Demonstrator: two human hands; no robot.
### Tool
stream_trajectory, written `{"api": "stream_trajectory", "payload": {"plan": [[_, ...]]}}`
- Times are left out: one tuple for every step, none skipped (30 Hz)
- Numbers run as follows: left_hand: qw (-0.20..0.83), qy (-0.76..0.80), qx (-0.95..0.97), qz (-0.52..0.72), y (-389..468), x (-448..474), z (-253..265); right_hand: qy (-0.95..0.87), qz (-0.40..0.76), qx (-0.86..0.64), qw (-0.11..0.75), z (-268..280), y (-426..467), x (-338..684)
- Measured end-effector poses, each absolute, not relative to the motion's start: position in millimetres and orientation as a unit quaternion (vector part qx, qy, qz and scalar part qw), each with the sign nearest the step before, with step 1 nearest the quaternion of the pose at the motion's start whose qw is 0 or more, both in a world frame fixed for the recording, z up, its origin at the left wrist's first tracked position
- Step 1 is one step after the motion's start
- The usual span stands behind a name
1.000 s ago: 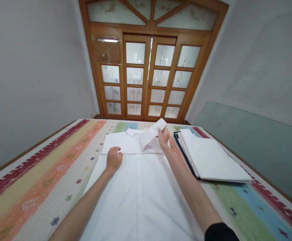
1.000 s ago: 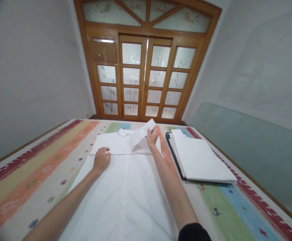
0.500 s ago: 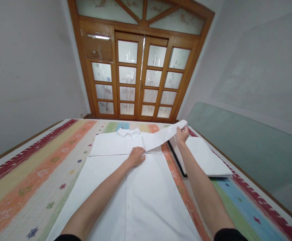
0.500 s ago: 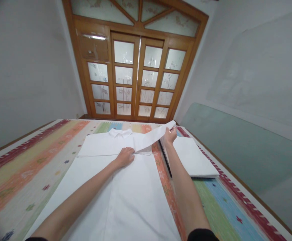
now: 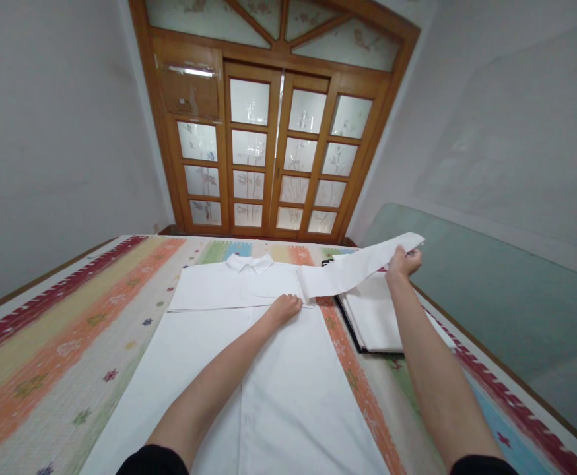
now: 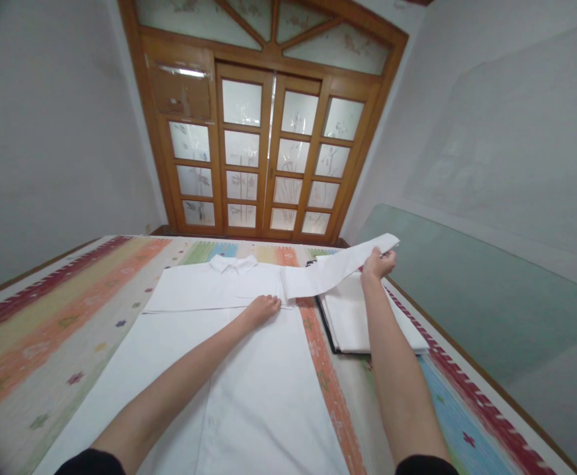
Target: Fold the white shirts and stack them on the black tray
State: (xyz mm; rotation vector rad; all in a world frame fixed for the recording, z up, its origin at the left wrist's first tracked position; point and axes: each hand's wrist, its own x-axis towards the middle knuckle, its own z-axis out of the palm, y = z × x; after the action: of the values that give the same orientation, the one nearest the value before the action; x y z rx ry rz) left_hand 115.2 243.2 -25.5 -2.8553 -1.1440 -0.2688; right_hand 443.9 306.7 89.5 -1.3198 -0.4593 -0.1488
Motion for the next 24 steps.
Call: {"api": "stream_trajectory", "payload": {"plan": [[0.029,-0.368,-0.925,-0.086,242.9,115.9,-24.9,-0.198,-0.069,-0.616,0.759,87.0,305.1,449.5],[0.03,-0.368,-0.926,-0.085,242.7,116.5,-24.1,-0.185,-0.067,-0.624,0.756,84.4,303.4,454.2],[0.03,-0.37,-0.925,-0.086,242.6,117.2,-22.9,-0.173,-0.064,-0.631,0.753,82.0,301.8,458.1],[0.029,-0.375,-0.922,-0.088,242.7,118.4,-21.4,-0.165,-0.061,-0.635,0.752,79.9,300.4,461.0],[0.027,-0.383,-0.919,-0.092,243.0,120.2,-19.9,-0.16,-0.057,-0.636,0.753,78.0,299.3,463.0],[0.025,-0.393,-0.914,-0.097,243.5,122.6,-18.3,-0.159,-0.055,-0.636,0.754,76.5,298.5,464.2],[0.021,-0.405,-0.908,-0.103,244.0,125.5,-16.7,-0.159,-0.054,-0.634,0.755,75.5,298.1,464.8],[0.016,-0.417,-0.902,-0.11,244.4,128.7,-15.3,-0.159,-0.053,-0.632,0.756,74.9,298.2,465.1],[0.009,-0.429,-0.895,-0.119,244.8,132.1,-13.9,-0.16,-0.052,-0.63,0.758,74.9,298.7,465.1],[0.001,-0.441,-0.889,-0.128,244.9,135.1,-12.6,-0.16,-0.051,-0.628,0.76,75.4,299.6,465.1],[-0.009,-0.453,-0.881,-0.138,245.0,137.6,-11.1,-0.161,-0.049,-0.625,0.762,76.4,300.9,465.3],[-0.019,-0.466,-0.872,-0.151,245.2,138.9,-9.3,-0.161,-0.047,-0.623,0.764,77.8,302.4,465.7],[-0.029,-0.481,-0.86,-0.166,245.6,138.9,-7.0,-0.163,-0.044,-0.62,0.766,79.4,304.0,466.3],[-0.039,-0.498,-0.847,-0.184,246.5,137.0,-4.1,-0.164,-0.041,-0.619,0.767,81.0,305.6,467.2],[-0.047,-0.517,-0.83,-0.205,248.0,133.0,-0.4,-0.165,-0.038,-0.618,0.768,82.3,307.0,468.2],[-0.054,-0.538,-0.809,-0.23,250.2,126.6,4.0,-0.165,-0.034,-0.618,0.768,83.1,308.1,469.4],[-0.06,-0.561,-0.785,-0.256,253.2,117.5,9.0,-0.165,-0.029,-0.619,0.767,83.0,308.9,470.7],[-0.065,-0.586,-0.756,-0.284,257.0,105.7,14.4,-0.163,-0.023,-0.622,0.765,81.8,309.2,471.9],[-0.068,-0.611,-0.723,-0.314,261.4,91.1,20.0,-0.161,-0.016,-0.626,0.763,79.3,308.9,473.1],[-0.07,-0.638,-0.685,-0.345,266.0,74.0,25.5,-0.158,-0.008,-0.63,0.76,75.5,308.2,474.1],[-0.072,-0.664,-0.644,-0.374,270.5,54.5,30.6,-0.156,0.0,-0.635,0.757,70.6,306.9,475.0],[-0.074,-0.688,-0.602,-0.4,274.4,33.1,35.0,-0.155,0.009,-0.639,0.753,64.7,305.1,475.6],[-0.076,-0.708,-0.56,-0.423,277.4,10.2,38.7,-0.154,0.017,-0.643,0.75,58.1,302.8,476.0],[-0.076,-0.727,-0.518,-0.444,278.8,-13.5,41.5,-0.157,0.023,-0.644,0.748,51.3,300.3,476.1]]}}
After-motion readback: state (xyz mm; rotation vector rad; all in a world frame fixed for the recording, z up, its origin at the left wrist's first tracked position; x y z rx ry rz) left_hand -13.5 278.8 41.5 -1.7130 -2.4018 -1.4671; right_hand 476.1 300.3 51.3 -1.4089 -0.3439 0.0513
